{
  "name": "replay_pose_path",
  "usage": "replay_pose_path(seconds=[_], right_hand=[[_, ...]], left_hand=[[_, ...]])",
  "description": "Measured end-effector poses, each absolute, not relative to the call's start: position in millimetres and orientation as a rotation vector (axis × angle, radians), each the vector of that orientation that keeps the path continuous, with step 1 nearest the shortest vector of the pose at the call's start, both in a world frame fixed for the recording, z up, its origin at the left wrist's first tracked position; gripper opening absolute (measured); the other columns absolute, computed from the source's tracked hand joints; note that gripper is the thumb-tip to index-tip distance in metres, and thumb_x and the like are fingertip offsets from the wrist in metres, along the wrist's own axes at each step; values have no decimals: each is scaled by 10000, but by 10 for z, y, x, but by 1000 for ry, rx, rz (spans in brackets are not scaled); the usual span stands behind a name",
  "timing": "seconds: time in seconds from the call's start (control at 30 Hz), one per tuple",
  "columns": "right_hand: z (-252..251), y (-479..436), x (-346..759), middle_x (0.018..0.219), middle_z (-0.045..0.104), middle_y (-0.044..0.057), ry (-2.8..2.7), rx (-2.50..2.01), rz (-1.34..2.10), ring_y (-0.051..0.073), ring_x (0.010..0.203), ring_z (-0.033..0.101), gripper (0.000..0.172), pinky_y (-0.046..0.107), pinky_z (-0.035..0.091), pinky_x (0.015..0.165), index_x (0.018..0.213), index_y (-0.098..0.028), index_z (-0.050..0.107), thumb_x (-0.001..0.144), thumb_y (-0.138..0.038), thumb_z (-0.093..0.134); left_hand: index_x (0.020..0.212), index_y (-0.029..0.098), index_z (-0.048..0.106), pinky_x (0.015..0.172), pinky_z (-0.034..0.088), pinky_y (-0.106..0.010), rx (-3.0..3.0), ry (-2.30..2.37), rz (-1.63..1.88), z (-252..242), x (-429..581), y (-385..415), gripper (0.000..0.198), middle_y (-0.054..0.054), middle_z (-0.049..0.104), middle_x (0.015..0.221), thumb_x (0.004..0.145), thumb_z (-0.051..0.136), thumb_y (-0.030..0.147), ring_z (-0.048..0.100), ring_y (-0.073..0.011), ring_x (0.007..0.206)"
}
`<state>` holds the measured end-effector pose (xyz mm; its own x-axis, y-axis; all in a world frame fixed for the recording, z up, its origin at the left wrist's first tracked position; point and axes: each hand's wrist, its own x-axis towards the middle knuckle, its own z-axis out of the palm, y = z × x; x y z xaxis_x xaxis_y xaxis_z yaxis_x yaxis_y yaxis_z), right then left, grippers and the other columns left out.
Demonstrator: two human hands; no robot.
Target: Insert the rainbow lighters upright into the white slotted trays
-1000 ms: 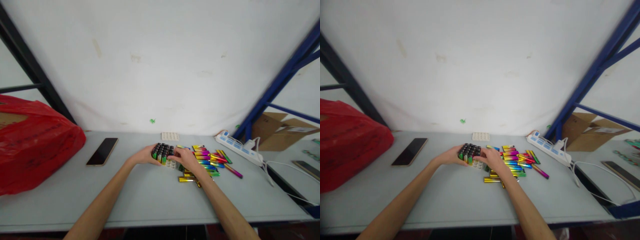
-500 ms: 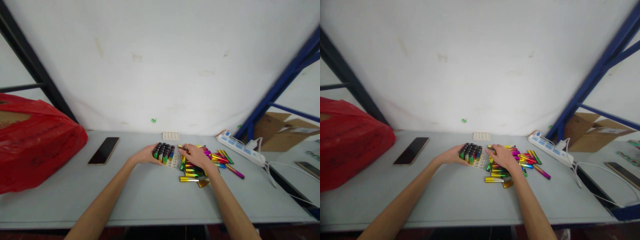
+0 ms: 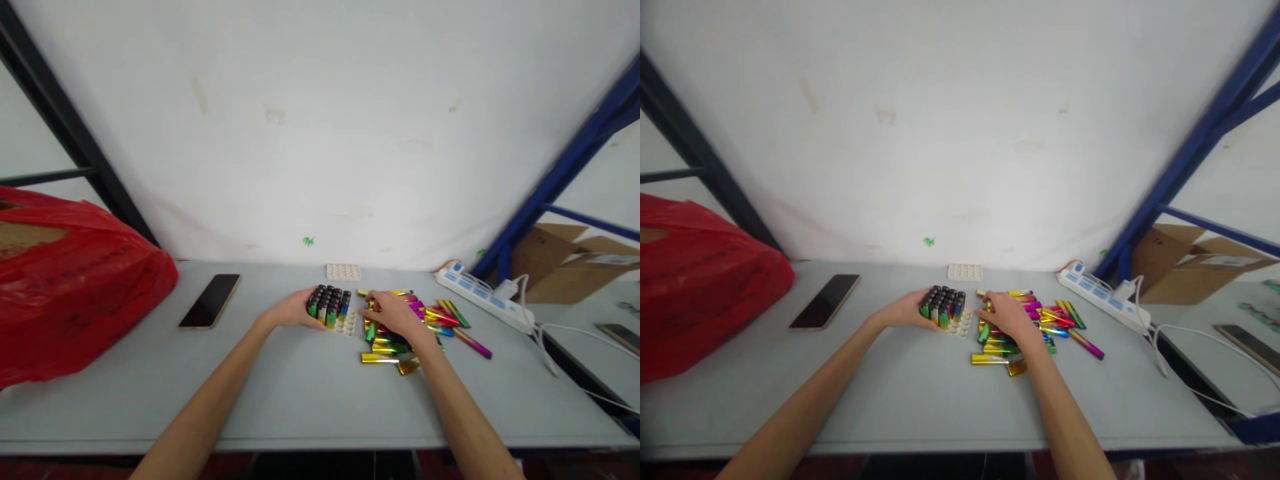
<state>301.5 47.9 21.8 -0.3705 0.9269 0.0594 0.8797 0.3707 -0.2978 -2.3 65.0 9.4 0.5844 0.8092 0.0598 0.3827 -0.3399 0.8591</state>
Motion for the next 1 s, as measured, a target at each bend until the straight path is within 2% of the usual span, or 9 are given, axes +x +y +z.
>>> replay_pose_path(seconds=[0.13,0.2,0.27,0.4,0.47,0.6,0.8,0.9,1.0], right_hand=[[228,498,3062,1047,744,122,-2371,-1517,362,255,958,681,279,331,456,840,1094,-164,707,1030,-416,606],[263,485,3113,1049,727,104,-2384,-1428,470,244,955,671,296,333,471,856,1072,-171,702,1004,-453,640],[309,452,3163,1089,706,86,-2426,-1333,605,245,999,656,349,336,482,893,1065,-187,693,915,-497,748],[382,372,3190,1183,651,69,-2524,-1265,762,275,1104,606,615,370,491,955,1133,-220,662,676,-532,931],[394,352,3166,1193,631,75,-2556,-1277,757,288,1121,588,651,392,491,967,1132,-223,659,643,-545,944],[379,366,3129,1158,633,78,-2580,-1280,709,292,1115,583,555,408,482,986,1078,-218,673,683,-509,932],[356,403,3148,1121,673,89,-2507,-1223,632,262,1033,638,375,384,490,950,1074,-202,708,863,-502,790],[389,395,3137,1096,686,93,-2439,-1233,599,253,1003,660,358,372,490,939,1031,-205,751,930,-546,703],[436,382,3113,1049,700,100,-2356,-1221,565,249,980,662,427,370,479,937,921,-201,757,989,-590,594]], left_hand=[[1353,179,630,1100,502,-409,1959,951,630,102,-19,648,880,-77,724,1354,573,985,378,656,-327,1251],[1352,176,629,1096,507,-408,1952,956,623,112,-16,641,875,-78,727,1349,577,984,374,658,-327,1249],[1347,179,632,1092,512,-412,1945,958,616,122,-13,632,863,-80,730,1344,584,981,378,661,-326,1244],[1351,190,635,1109,504,-420,1954,955,623,126,-13,625,871,-77,728,1349,580,981,397,660,-325,1249],[1356,194,633,1115,501,-420,1957,959,629,121,-16,627,886,-70,727,1350,570,982,407,658,-323,1251],[1350,189,637,1107,508,-421,1953,964,635,113,-17,630,887,-75,730,1344,562,985,401,661,-326,1244],[1342,190,640,1095,516,-426,1912,935,636,121,-7,625,869,-79,733,1338,565,985,372,662,-330,1244],[1352,195,638,1109,504,-435,1918,931,636,116,-10,631,873,-78,731,1344,571,984,375,655,-332,1253],[1363,189,630,1118,493,-435,1926,944,628,115,-15,633,880,-86,719,1366,578,982,375,649,-334,1263]])
